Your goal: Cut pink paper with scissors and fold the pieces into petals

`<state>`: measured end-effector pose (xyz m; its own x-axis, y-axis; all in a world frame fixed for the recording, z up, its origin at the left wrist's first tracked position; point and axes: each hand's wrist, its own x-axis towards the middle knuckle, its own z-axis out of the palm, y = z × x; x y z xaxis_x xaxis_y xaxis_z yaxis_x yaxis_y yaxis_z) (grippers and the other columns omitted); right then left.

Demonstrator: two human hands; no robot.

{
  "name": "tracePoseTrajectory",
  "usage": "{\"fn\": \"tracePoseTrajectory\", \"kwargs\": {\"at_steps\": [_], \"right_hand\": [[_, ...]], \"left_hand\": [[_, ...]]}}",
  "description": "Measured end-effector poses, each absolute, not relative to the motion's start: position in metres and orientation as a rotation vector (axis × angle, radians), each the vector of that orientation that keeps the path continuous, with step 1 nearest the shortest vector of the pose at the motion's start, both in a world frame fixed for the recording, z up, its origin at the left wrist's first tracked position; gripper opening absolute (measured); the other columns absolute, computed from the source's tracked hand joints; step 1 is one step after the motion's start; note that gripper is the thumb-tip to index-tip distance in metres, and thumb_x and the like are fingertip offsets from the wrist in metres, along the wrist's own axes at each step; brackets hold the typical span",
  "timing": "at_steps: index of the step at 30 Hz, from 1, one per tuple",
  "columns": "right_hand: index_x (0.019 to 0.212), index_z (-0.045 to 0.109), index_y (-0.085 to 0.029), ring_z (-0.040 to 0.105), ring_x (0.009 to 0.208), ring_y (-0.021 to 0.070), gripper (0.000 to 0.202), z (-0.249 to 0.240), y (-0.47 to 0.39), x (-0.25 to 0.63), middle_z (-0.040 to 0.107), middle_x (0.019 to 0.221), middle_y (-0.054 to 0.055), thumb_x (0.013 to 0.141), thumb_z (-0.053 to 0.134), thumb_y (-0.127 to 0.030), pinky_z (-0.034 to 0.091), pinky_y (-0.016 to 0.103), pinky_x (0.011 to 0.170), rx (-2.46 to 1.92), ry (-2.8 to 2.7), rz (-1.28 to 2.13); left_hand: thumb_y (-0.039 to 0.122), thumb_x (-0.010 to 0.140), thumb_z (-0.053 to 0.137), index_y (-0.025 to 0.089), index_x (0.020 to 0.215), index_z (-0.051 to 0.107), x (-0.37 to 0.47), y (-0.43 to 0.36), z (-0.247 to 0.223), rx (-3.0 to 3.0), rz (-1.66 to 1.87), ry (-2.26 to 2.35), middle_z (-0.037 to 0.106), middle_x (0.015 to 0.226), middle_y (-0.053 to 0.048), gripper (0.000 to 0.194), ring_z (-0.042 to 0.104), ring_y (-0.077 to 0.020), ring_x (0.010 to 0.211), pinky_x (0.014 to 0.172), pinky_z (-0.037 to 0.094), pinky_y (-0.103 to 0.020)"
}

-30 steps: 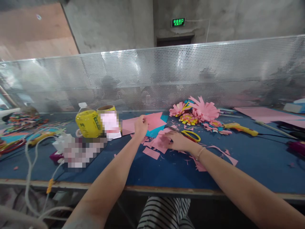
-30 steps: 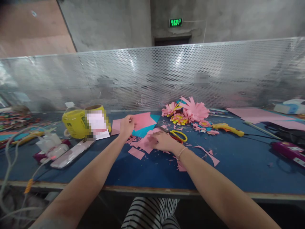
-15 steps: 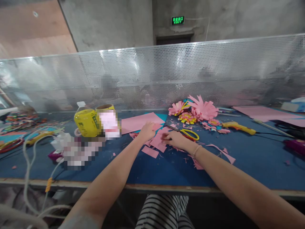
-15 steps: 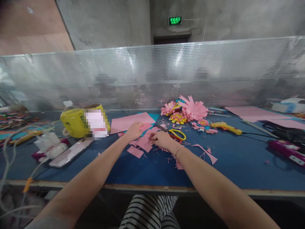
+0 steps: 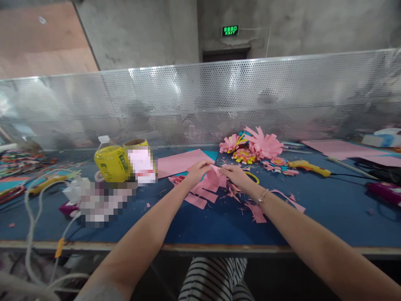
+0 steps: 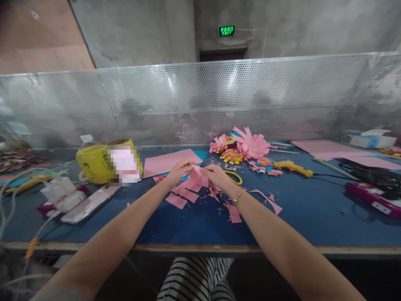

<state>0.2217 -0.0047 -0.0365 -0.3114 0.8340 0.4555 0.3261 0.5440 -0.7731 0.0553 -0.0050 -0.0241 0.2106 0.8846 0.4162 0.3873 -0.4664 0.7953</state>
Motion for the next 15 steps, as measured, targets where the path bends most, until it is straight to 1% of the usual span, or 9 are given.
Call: {"fn": "tracePoseTrajectory", "kwargs": {"at_steps": [2, 4, 5, 8, 11, 13, 15], "right_hand": [[0.053, 0.049, -0.015, 0.039, 0.048, 0.0077, 0.029, -0.038, -0.003, 0.222, 0.044, 0.049, -0.004, 0.067, 0.049, -0.041, 0.031, 0.020, 0.048, -0.925, -1.743, 0.859], [0.055, 0.049, -0.016, 0.040, 0.046, 0.0075, 0.031, -0.039, -0.003, 0.220, 0.045, 0.049, -0.004, 0.065, 0.051, -0.045, 0.032, 0.020, 0.046, -0.879, -1.620, 1.021], [0.057, 0.048, -0.016, 0.040, 0.044, 0.0073, 0.031, -0.039, -0.004, 0.219, 0.045, 0.049, -0.004, 0.065, 0.051, -0.047, 0.033, 0.020, 0.044, -0.851, -1.563, 1.101], [0.066, 0.050, -0.018, 0.046, 0.047, 0.0083, 0.033, -0.035, -0.009, 0.216, 0.050, 0.055, -0.002, 0.067, 0.048, -0.050, 0.037, 0.020, 0.045, -0.756, -1.447, 1.273], [0.072, 0.052, -0.017, 0.049, 0.054, 0.0088, 0.031, -0.029, -0.013, 0.216, 0.053, 0.063, -0.001, 0.064, 0.054, -0.047, 0.042, 0.021, 0.050, -0.726, -1.465, 1.246], [0.069, 0.052, -0.017, 0.047, 0.052, 0.0074, 0.028, -0.027, -0.013, 0.217, 0.051, 0.060, -0.003, 0.061, 0.058, -0.043, 0.042, 0.020, 0.050, -0.755, -1.515, 1.141], [0.064, 0.052, -0.016, 0.043, 0.047, 0.0060, 0.026, -0.026, -0.012, 0.219, 0.047, 0.055, -0.004, 0.061, 0.058, -0.041, 0.039, 0.019, 0.046, -0.805, -1.553, 1.042]], "left_hand": [[0.024, 0.064, 0.051, 0.014, 0.082, 0.057, 0.057, -0.004, -0.027, 1.925, 1.253, 1.078, 0.058, 0.071, -0.001, 0.022, 0.052, -0.0114, 0.068, 0.062, 0.041, -0.023], [0.026, 0.063, 0.052, 0.014, 0.070, 0.054, 0.057, -0.003, -0.028, 1.910, 1.303, 1.051, 0.052, 0.061, 0.001, 0.014, 0.049, -0.0094, 0.060, 0.057, 0.039, -0.021], [0.028, 0.064, 0.051, 0.014, 0.063, 0.051, 0.057, -0.004, -0.028, 1.893, 1.329, 1.074, 0.049, 0.057, 0.002, 0.014, 0.046, -0.0083, 0.056, 0.054, 0.037, -0.021], [0.034, 0.067, 0.049, 0.016, 0.051, 0.038, 0.055, -0.006, -0.026, 1.836, 1.403, 1.152, 0.034, 0.047, 0.005, 0.027, 0.035, -0.0055, 0.046, 0.045, 0.031, -0.019], [0.040, 0.068, 0.048, 0.017, 0.048, 0.031, 0.053, -0.008, -0.025, 1.829, 1.443, 1.180, 0.027, 0.045, 0.006, 0.034, 0.029, -0.0048, 0.042, 0.042, 0.027, -0.019], [0.042, 0.068, 0.048, 0.017, 0.049, 0.032, 0.054, -0.008, -0.025, 1.829, 1.445, 1.179, 0.027, 0.046, 0.005, 0.035, 0.029, -0.0049, 0.043, 0.042, 0.027, -0.018], [0.043, 0.068, 0.047, 0.016, 0.049, 0.034, 0.055, -0.008, -0.025, 1.817, 1.429, 1.169, 0.028, 0.046, 0.005, 0.035, 0.030, -0.0050, 0.043, 0.042, 0.028, -0.018]]}}
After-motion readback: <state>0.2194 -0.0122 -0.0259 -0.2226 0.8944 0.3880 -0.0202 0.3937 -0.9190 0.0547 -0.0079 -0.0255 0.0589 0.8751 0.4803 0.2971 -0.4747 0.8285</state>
